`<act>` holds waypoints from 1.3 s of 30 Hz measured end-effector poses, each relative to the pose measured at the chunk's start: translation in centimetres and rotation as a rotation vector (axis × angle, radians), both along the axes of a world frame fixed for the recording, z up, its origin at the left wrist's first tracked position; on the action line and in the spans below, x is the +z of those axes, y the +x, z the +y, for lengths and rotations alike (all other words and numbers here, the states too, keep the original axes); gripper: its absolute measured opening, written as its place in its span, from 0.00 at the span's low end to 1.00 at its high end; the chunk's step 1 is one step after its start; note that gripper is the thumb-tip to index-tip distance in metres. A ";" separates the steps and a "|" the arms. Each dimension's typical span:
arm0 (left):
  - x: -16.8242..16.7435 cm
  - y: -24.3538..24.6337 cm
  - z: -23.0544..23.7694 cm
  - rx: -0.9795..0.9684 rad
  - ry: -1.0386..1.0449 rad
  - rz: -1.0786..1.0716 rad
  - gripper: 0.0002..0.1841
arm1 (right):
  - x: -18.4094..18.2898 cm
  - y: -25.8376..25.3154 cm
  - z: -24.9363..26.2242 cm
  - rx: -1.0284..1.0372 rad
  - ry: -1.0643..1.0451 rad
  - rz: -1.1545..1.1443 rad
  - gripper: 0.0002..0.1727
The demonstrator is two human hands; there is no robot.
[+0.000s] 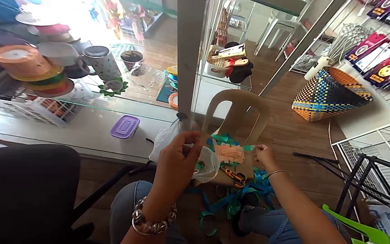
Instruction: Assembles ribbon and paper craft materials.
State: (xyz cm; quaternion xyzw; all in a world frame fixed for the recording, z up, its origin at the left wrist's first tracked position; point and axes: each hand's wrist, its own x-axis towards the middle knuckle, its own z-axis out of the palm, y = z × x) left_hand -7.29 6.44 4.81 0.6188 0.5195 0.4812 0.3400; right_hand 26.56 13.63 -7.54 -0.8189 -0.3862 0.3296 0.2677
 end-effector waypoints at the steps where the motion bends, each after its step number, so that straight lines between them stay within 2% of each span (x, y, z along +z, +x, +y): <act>1: 0.1 0.1 0.0 0.000 0.006 0.009 0.14 | 1.2 0.1 -0.4 -0.030 0.038 0.071 0.17; 4: 0.3 0.6 0.0 -0.009 -0.019 0.044 0.13 | 4.9 -0.3 -1.8 -0.082 0.092 0.286 0.14; 6: 0.3 0.7 0.2 -0.016 -0.056 0.136 0.13 | 6.8 -0.8 -3.1 -0.028 0.096 0.338 0.12; 9: 0.2 0.5 0.7 -0.082 -0.167 0.408 0.15 | 8.8 -2.0 -5.0 0.078 0.087 0.350 0.11; 13: -1.0 0.8 1.0 -0.378 -0.422 0.898 0.19 | 10.2 -3.4 -7.2 0.154 0.072 0.366 0.11; 16: -1.8 1.3 0.4 -0.486 -0.511 1.064 0.20 | 10.6 -4.4 -8.3 0.177 0.060 0.390 0.10; 21: -1.5 0.4 0.3 -0.432 -0.520 1.080 0.22 | 10.5 -5.9 -8.9 0.215 0.063 0.397 0.09; 25: -1.4 0.3 0.3 -0.447 -0.486 1.012 0.18 | 9.1 -5.7 -8.0 0.202 0.031 0.312 0.10; 29: -0.3 0.7 -0.2 -0.488 -0.450 0.983 0.18 | 5.1 -4.9 -5.2 0.034 0.027 0.348 0.14; 33: 0.8 0.5 -0.9 -0.417 -0.431 0.969 0.19 | 0.1 -3.6 -3.0 -0.033 0.065 0.398 0.27; 36: 0.5 -0.5 -2.4 -0.308 -0.225 0.925 0.17 | -2.0 -2.1 -2.8 0.006 0.012 0.296 0.28; 38: -0.3 -1.4 -3.1 -0.270 -0.044 0.868 0.14 | -3.1 -1.1 -2.7 0.127 -0.018 0.123 0.25; 39: -0.2 -1.5 -3.2 -0.272 -0.017 0.859 0.15 | -3.3 -0.9 -2.6 0.214 -0.044 0.021 0.24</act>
